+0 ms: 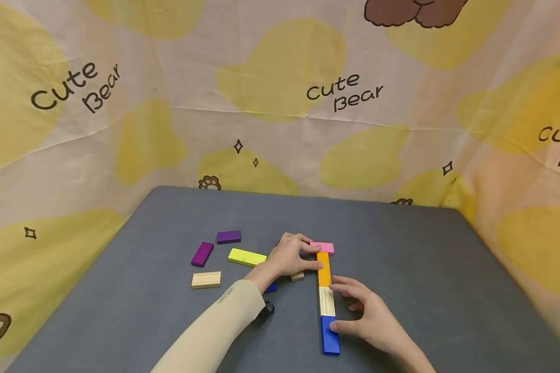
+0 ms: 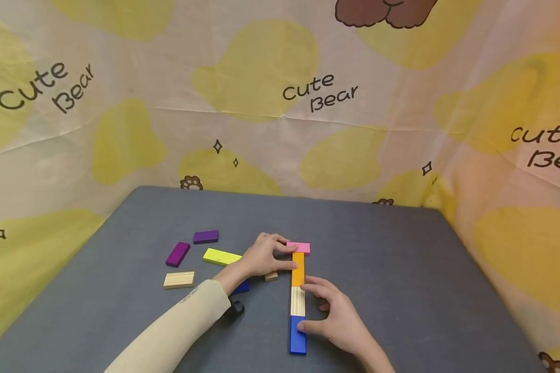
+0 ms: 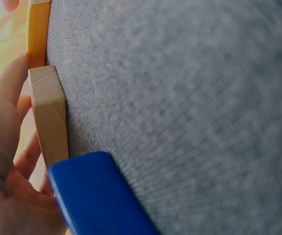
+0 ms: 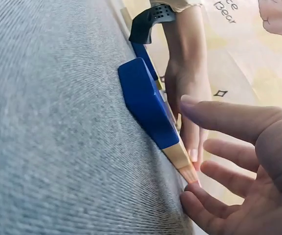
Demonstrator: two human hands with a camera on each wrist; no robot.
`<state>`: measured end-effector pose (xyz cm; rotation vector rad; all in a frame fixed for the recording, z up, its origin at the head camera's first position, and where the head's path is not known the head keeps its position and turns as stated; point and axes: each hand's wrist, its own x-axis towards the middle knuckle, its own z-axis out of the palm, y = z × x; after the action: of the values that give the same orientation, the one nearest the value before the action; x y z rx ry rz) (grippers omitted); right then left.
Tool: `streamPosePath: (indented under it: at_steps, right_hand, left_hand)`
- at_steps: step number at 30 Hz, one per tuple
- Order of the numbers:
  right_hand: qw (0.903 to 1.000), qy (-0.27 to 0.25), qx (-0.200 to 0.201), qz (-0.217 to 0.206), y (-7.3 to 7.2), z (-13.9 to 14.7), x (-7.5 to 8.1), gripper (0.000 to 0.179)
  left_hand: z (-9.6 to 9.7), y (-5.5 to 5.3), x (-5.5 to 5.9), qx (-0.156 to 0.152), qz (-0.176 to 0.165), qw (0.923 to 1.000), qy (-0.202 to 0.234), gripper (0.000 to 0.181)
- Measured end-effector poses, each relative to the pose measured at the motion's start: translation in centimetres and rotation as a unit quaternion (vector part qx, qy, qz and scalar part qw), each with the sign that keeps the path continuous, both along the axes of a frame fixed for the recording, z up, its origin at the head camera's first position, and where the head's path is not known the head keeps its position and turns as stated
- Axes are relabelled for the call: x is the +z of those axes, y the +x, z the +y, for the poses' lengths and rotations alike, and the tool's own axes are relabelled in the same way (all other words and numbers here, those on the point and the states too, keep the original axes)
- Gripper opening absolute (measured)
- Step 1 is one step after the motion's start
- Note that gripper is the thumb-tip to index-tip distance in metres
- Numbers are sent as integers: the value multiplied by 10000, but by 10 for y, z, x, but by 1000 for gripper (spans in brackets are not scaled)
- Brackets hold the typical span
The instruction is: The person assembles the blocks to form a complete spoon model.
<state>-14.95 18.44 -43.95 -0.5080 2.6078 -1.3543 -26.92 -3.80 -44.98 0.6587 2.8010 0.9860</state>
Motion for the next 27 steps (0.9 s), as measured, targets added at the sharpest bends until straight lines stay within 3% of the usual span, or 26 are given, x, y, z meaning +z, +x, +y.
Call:
streamPosePath:
  at_steps: [7,18,24,27]
  right_hand:
    - [9990,294,324,-58,2,-1,-1,67]
    - [9987,356,324,-136,1,-2,-3,65]
    - [9985,396,312,-194,1,-2,-4,65]
    - [9985,434,261,-191,1,-2,-4,66]
  left_hand:
    - [2,2,2,-13,-4,10000,31,57]
    - [4,3,6,-217,338,9987,-317,55]
    - [-1,3,9,-410,227,9989,16,63]
    - [-11,5,18,-521,228,9977,366,68]
